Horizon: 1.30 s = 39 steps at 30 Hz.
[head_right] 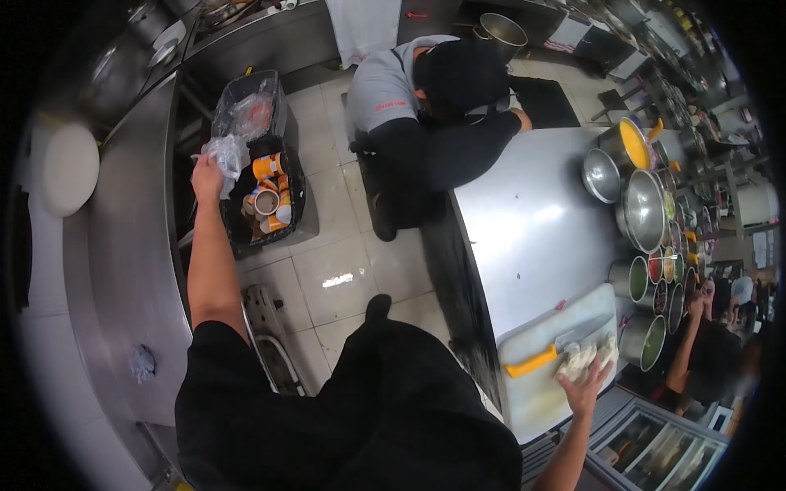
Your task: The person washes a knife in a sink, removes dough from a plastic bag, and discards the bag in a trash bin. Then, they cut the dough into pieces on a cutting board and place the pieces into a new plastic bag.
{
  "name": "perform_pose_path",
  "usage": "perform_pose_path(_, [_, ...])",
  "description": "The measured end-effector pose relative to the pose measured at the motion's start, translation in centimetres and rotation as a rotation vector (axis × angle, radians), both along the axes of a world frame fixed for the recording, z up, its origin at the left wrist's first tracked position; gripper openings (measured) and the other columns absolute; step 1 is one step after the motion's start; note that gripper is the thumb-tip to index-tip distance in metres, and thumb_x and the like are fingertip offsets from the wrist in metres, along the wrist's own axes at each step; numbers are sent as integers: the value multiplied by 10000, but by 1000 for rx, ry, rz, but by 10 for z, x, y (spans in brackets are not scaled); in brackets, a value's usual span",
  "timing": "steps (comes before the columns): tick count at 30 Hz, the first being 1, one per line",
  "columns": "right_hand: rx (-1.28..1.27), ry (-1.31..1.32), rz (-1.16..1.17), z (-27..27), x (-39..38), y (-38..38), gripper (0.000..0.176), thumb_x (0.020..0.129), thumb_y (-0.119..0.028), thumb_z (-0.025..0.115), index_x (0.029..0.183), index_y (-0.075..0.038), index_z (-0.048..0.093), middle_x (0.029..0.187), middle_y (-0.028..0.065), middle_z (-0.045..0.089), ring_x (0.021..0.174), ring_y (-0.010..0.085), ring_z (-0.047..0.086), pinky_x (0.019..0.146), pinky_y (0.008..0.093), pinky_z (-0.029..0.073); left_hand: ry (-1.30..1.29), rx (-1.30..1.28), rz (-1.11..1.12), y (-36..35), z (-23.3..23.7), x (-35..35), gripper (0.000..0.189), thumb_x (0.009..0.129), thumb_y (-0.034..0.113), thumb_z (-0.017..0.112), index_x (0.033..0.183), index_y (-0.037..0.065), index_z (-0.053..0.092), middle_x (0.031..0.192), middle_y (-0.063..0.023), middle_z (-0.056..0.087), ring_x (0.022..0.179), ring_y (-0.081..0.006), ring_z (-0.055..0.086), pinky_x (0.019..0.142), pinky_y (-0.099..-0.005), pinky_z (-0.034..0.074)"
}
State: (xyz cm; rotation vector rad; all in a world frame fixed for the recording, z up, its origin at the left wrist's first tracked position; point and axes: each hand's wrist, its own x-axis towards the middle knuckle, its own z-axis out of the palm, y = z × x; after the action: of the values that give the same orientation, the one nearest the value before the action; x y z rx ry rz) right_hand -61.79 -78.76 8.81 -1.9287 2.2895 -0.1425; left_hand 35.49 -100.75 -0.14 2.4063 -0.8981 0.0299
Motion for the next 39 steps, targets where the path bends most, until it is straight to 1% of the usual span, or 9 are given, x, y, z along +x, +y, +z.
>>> perform_pose_path(8, [108,15,-107,7,6,-8,1354,502,-509,958,1584,-97,255,1631,325,25,1498,476,190,1186,520,300,674,-437,131,-69,12,61,296,901,213,513,1054,-8,637,1024,-233,705,929,-391,681,815,-457,517])
perform_pose_path(10, [81,130,5,4,1,-8,1333,539,-555,935,1568,-51,255,1607,321,187,1497,472,193,1195,533,278,233,-273,-35,-94,-3,132,215,898,201,530,976,48,659,923,-173,689,833,-305,675,763,-428,523])
perform_pose_path(13, [80,153,61,-3,-4,-12,1313,585,-581,912,1555,3,247,1539,291,375,1476,488,236,1200,543,260,-429,-11,-257,-131,-4,226,456,960,334,551,1246,-17,608,1241,-174,667,1155,-342,627,997,-434,486])
perform_pose_path(16, [234,71,-260,18,27,-19,1356,505,-612,929,1582,-114,273,1613,361,83,1499,507,137,1203,498,267,146,42,-576,-156,-22,225,903,858,384,748,1506,-73,316,1441,-244,518,1310,-319,525,1103,-398,404])
perform_pose_path(21, [197,185,-276,28,50,-14,1310,522,-605,911,1578,-129,301,1601,388,35,1469,564,169,1200,522,264,194,486,-541,-58,-113,73,651,921,196,698,1414,-89,382,1457,-273,487,1302,-394,526,1077,-431,434])
perform_pose_path(28, [207,64,-452,30,54,-18,1258,541,-563,904,1580,-180,306,1623,332,64,1470,557,170,1175,605,266,1252,1162,-422,210,-213,-168,600,646,124,795,1224,64,646,1139,-199,665,985,-389,668,843,-424,567])
perform_pose_path(33, [175,287,-314,60,102,-62,1077,628,-490,872,1536,-171,389,1643,234,166,1502,480,158,1175,639,226,1023,1273,-772,306,-211,-237,541,680,163,775,1195,62,644,1129,-201,669,1001,-406,658,864,-450,555])
perform_pose_path(36, [23,134,94,42,124,-108,575,811,-329,745,1323,-120,590,1323,174,611,1365,344,454,1195,603,202,737,1237,-1045,322,-213,-226,507,701,187,764,1177,61,643,1123,-202,671,1011,-416,652,877,-466,548])
perform_pose_path(39, [236,324,206,20,143,-155,296,888,-133,587,1173,-93,658,1192,153,682,1205,312,590,1166,606,237,40,1099,-1543,322,-203,-190,476,721,211,752,1159,60,642,1117,-204,673,1020,-426,646,890,-482,541])
